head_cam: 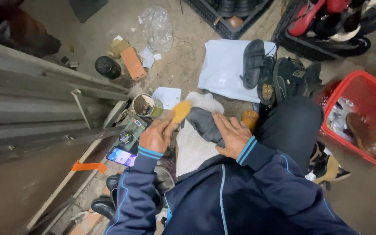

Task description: The person scrubs a black sandal with a yellow brush, repeatedly working on the sole and straps. The person rotates the sandal to clean different areas, including the heel and toe sections, while seated on the floor.

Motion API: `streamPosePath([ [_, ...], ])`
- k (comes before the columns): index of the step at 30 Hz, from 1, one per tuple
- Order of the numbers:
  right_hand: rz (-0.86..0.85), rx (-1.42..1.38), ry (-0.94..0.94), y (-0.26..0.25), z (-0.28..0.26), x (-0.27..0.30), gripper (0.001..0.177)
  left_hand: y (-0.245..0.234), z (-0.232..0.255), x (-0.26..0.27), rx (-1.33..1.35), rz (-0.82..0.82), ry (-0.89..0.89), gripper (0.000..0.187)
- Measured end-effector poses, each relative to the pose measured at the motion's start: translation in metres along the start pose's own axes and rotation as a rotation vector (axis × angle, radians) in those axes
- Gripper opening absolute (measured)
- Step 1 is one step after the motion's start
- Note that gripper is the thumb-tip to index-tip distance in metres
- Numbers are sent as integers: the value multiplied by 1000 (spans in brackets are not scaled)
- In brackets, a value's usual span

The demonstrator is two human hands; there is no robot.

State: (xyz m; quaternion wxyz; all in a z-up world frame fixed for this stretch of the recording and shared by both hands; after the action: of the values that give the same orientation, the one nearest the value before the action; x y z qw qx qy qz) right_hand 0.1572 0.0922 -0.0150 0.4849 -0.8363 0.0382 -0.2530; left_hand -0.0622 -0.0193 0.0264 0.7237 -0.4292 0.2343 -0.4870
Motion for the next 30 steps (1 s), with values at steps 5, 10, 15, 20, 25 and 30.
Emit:
streamPosePath([
  [5, -27, -58, -14, -16, -13, 3, 105, 18, 3, -16, 9, -146, 2, 39],
  [10, -8, -110, -25, -27, -16, 13, 98, -13, 24, -7, 119, 36, 66, 40],
  [15, -111, -26, 18, -27, -20, 7, 93, -13, -2, -4, -41, -188, -5, 43],
  [20, -152, -102, 52, -21, -18, 8, 103, -24, 53, -3, -29, -200, 75, 40],
  [25, -147, -168, 53, -26, -27, 13, 107, -25, 30, 6, -159, -223, 47, 39],
  [30, -84, 45, -45, -24, -37, 16, 106, 2, 56, 32, -30, -253, 104, 38],
])
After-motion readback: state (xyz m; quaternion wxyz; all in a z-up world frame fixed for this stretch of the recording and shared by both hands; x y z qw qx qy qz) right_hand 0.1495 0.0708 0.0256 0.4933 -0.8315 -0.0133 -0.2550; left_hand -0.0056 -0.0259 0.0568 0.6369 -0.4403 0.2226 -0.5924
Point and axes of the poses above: each hand's wrist, its own x-axis away from the middle knuckle, its own y-axis out of the palm, z = x × y, the point moved 9 cm from there along -x, towards the middle knuckle, and after that the axes turned 4 degrees about -z, right-handed, at the moved point
